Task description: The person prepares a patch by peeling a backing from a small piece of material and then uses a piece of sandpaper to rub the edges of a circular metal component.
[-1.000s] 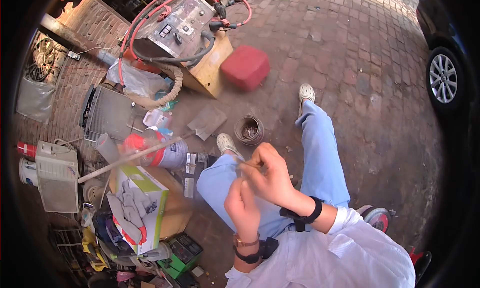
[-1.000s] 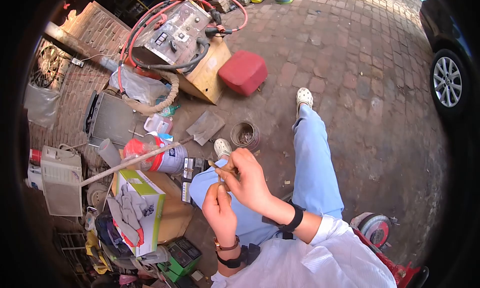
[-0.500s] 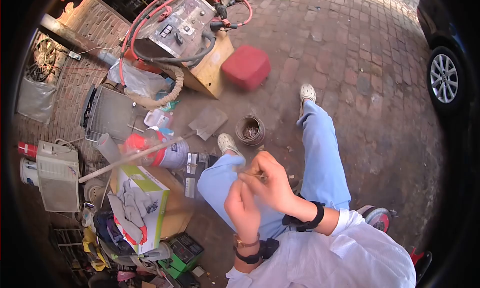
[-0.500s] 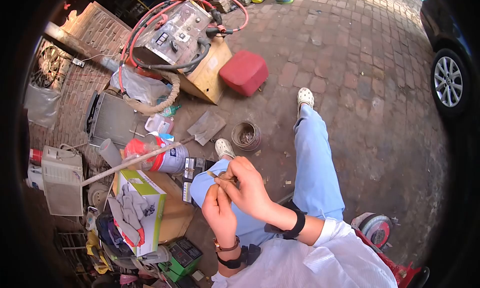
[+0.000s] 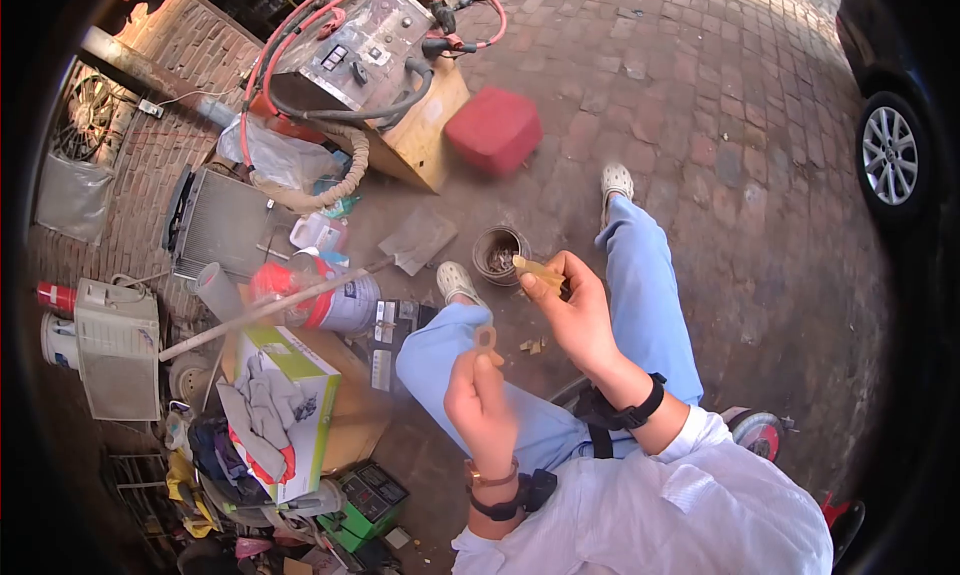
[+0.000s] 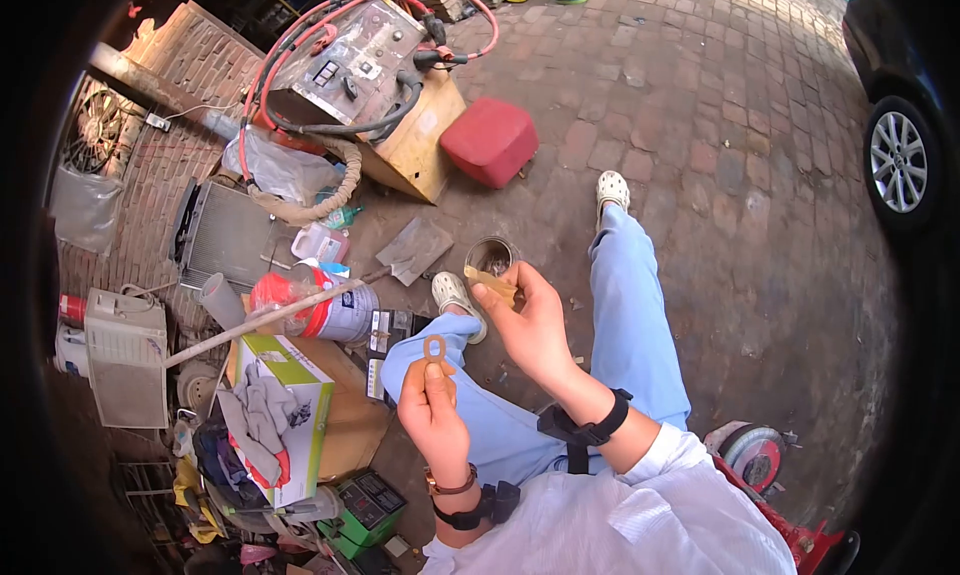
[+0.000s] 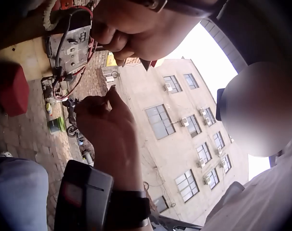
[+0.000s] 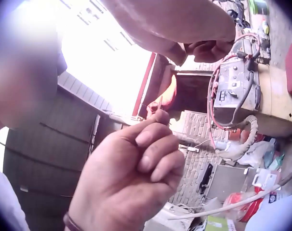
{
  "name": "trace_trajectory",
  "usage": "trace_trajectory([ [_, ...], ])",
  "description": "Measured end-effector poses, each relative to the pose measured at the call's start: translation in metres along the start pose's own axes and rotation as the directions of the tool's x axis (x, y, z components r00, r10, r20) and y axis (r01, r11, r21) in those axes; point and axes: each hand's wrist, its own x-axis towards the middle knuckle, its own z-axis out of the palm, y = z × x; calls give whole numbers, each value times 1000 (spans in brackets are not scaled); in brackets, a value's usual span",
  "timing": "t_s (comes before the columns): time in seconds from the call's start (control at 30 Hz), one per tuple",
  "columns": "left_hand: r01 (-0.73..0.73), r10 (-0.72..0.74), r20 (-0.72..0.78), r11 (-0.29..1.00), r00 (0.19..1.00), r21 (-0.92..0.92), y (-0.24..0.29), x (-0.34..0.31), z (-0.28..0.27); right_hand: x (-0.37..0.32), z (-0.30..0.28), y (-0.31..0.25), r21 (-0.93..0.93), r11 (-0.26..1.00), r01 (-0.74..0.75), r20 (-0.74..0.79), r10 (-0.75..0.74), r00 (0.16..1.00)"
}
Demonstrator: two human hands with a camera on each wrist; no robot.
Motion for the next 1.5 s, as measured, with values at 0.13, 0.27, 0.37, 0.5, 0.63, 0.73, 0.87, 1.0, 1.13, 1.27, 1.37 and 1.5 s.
trace_trajectory([
  [0.13, 136, -125, 90, 983, 988, -126, -1, 7, -5, -12, -1, -11, 237, 960, -150, 167, 112, 980],
  [0.27, 142, -127, 130, 983, 983, -117, 0, 7, -7, -20, 6, -25, 232, 953, -195, 312, 117, 943],
  [0.37, 121, -104, 112, 980, 988, -157, -4, 8, -7, -24, 10, -18, 265, 939, -221, 377, 110, 920],
  [0.5, 128, -117, 68, 972, 991, -197, -3, 6, -5, -31, 12, -18, 286, 931, -228, 380, 109, 918],
  [0.63, 112, -107, 58, 988, 993, -101, -4, 7, -9, -36, 9, -16, 113, 968, -223, 391, 163, 906],
  [0.73, 68, -70, 139, 998, 988, 19, -4, 12, -17, -35, 11, -11, 114, 966, -230, 343, 179, 922],
  [0.87, 21, -54, 234, 990, 971, 139, 1, 15, -22, -32, 15, -11, 126, 969, -212, 358, 155, 921],
  [1.0, 84, -88, 167, 996, 982, 31, -9, 15, -21, -29, 18, -6, 221, 930, -293, 385, 193, 902],
  [1.13, 86, -79, 67, 991, 995, -105, -12, 16, -13, -29, 19, -6, 216, 949, -232, 369, 141, 919],
  [1.27, -131, 81, 204, 961, 976, 244, -1, 23, -22, -29, 19, -1, 111, 968, -224, 328, 177, 928],
  [1.37, -177, 90, 250, 918, 964, 355, -2, 21, -26, -25, 21, 0, 103, 967, -231, 323, 188, 928],
  [1.5, -51, -14, 262, 969, 965, 242, -11, 19, -25, -25, 20, 3, 144, 936, -320, 365, 250, 897],
])
